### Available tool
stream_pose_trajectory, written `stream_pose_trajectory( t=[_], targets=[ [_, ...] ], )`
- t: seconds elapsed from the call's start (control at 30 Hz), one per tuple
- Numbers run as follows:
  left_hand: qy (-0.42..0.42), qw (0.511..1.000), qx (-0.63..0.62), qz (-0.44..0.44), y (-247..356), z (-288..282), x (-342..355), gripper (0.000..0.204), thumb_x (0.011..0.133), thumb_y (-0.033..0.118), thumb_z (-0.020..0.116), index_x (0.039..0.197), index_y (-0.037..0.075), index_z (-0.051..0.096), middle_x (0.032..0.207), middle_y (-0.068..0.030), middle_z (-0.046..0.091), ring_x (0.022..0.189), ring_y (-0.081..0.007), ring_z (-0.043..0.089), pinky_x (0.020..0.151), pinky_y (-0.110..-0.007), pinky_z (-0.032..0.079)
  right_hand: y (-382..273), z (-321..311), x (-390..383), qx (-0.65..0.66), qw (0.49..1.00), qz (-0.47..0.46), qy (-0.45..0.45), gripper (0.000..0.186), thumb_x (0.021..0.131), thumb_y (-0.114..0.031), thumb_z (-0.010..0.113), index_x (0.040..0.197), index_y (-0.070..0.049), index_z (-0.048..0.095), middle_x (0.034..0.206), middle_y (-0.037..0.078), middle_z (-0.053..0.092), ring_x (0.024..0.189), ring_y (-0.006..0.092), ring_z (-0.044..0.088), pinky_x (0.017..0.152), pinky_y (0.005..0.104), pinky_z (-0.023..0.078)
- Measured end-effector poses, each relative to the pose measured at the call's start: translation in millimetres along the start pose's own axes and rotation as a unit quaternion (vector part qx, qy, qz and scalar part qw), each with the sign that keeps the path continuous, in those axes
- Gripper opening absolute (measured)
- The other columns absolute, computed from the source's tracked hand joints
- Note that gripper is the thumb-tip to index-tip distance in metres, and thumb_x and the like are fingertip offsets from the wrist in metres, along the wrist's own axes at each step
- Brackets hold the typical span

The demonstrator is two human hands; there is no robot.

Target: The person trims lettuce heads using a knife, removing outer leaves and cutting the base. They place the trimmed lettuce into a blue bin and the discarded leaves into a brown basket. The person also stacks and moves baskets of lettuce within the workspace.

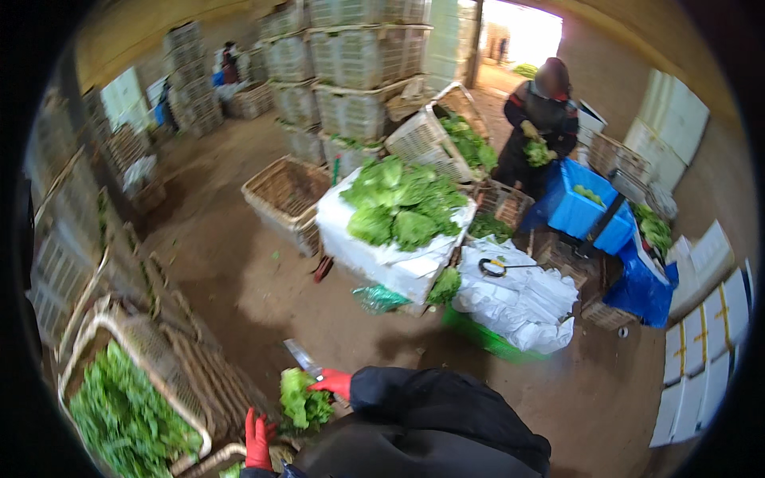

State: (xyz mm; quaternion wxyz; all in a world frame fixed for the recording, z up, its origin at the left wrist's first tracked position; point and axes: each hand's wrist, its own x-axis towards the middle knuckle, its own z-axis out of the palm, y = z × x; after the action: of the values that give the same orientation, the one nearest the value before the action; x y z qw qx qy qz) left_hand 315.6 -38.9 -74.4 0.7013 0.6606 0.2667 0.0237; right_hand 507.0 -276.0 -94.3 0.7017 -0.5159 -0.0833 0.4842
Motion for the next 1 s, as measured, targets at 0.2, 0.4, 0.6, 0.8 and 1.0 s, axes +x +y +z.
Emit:
stream_pose_trajectory(
  t=[0.2, 0.4, 0.6, 0.8, 1.0],
  targets=[
    [-0.077, 0.995, 0.050, -0.048, 22.9, 70.4, 81.1, 0.052, 0.092, 0.025, 0.054, 0.137, 0.012, 0.033, 0.118, -0.0125, 0.055, 0.093, -0.0188, 0.057, 0.079, -0.030, 0.047, -106.9, -226.0, 0.3, 0.062, 0.839, -0.175, 0.511, 0.043, 0.074, -0.014, 0.072, 0.108, -0.001, 0.049, 0.083, 0.010, 0.060, 0.065, 0.0182, 0.057, 0.049, 0.0322, 0.046],
    [-0.164, 0.972, 0.154, -0.061, 44.3, 111.6, 97.2, 0.057, 0.089, 0.013, 0.057, 0.139, 0.006, 0.030, 0.123, -0.0180, 0.053, 0.110, -0.0219, 0.053, 0.090, -0.030, 0.044, -212.1, -391.5, 53.9, 0.073, 0.663, -0.318, 0.674, 0.067, 0.075, -0.027, 0.071, 0.133, -0.010, 0.041, 0.111, 0.009, 0.058, 0.078, 0.0197, 0.059, 0.045, 0.0308, 0.048],
    [-0.119, 0.963, 0.199, -0.134, 26.8, 84.5, 84.6, 0.057, 0.088, 0.012, 0.058, 0.138, 0.006, 0.031, 0.120, -0.0194, 0.054, 0.112, -0.0231, 0.052, 0.094, -0.032, 0.041, -168.0, -511.5, 97.1, -0.183, 0.673, -0.382, 0.607, 0.067, 0.074, -0.012, 0.068, 0.134, -0.006, 0.039, 0.123, 0.014, 0.054, 0.103, 0.0210, 0.057, 0.082, 0.0312, 0.048],
    [-0.075, 0.971, 0.176, -0.144, 27.0, 79.5, 48.6, 0.058, 0.088, 0.016, 0.059, 0.138, 0.005, 0.032, 0.121, -0.0198, 0.054, 0.111, -0.0238, 0.053, 0.093, -0.032, 0.043, -138.2, -421.4, 69.0, -0.126, 0.660, -0.333, 0.661, 0.057, 0.075, -0.006, 0.063, 0.128, -0.002, 0.044, 0.117, 0.015, 0.058, 0.105, 0.0228, 0.056, 0.086, 0.0324, 0.045],
    [-0.078, 0.985, 0.140, -0.069, -27.6, 41.3, -12.5, 0.055, 0.088, 0.014, 0.059, 0.136, 0.006, 0.035, 0.120, -0.0203, 0.055, 0.110, -0.0247, 0.054, 0.092, -0.032, 0.043, -15.6, -136.1, 82.9, -0.227, 0.810, -0.104, 0.531, 0.037, 0.078, -0.010, 0.060, 0.113, -0.002, 0.054, 0.084, 0.010, 0.060, 0.076, 0.0200, 0.057, 0.070, 0.0308, 0.046]
  ],
)
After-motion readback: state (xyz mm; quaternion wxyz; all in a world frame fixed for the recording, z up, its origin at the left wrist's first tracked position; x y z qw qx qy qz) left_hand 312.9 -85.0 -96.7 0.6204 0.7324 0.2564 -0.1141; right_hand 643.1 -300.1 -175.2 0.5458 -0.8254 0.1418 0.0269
